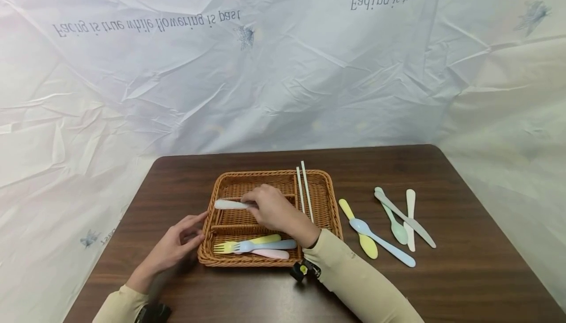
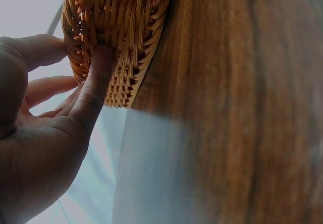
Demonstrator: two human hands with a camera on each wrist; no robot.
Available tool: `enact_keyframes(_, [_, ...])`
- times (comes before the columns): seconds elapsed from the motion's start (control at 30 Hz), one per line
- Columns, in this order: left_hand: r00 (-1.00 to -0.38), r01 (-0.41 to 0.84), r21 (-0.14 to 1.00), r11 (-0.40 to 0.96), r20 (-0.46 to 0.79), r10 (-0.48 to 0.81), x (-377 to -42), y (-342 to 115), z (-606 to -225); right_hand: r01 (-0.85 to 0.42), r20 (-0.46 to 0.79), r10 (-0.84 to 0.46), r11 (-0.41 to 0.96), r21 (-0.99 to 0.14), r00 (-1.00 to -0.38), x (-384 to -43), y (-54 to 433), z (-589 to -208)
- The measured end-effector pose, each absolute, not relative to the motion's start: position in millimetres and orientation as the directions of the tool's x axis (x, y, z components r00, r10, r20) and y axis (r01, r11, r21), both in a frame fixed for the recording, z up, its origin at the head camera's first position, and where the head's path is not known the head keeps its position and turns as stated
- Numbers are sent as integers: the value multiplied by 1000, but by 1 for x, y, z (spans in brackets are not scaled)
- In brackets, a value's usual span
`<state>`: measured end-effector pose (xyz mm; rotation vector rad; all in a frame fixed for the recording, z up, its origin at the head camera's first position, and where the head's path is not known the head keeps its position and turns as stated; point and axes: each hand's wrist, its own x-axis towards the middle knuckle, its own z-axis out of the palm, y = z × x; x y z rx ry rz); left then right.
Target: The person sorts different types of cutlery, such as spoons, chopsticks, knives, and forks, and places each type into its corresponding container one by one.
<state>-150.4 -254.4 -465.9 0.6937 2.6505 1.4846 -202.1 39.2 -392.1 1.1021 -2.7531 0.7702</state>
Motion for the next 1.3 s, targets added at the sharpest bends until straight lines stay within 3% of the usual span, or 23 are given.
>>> enact_keyframes(0.37, [-893,381,820,427,206,400,-150,-255,-467,-619,241,-591,598,-509,-770,-201,43,-393])
enact_keyframes(1.3, [-878,419,802,425,239,415,-151,-254,-466,-597,290,-528,630,-497,-798,-204,72,-389])
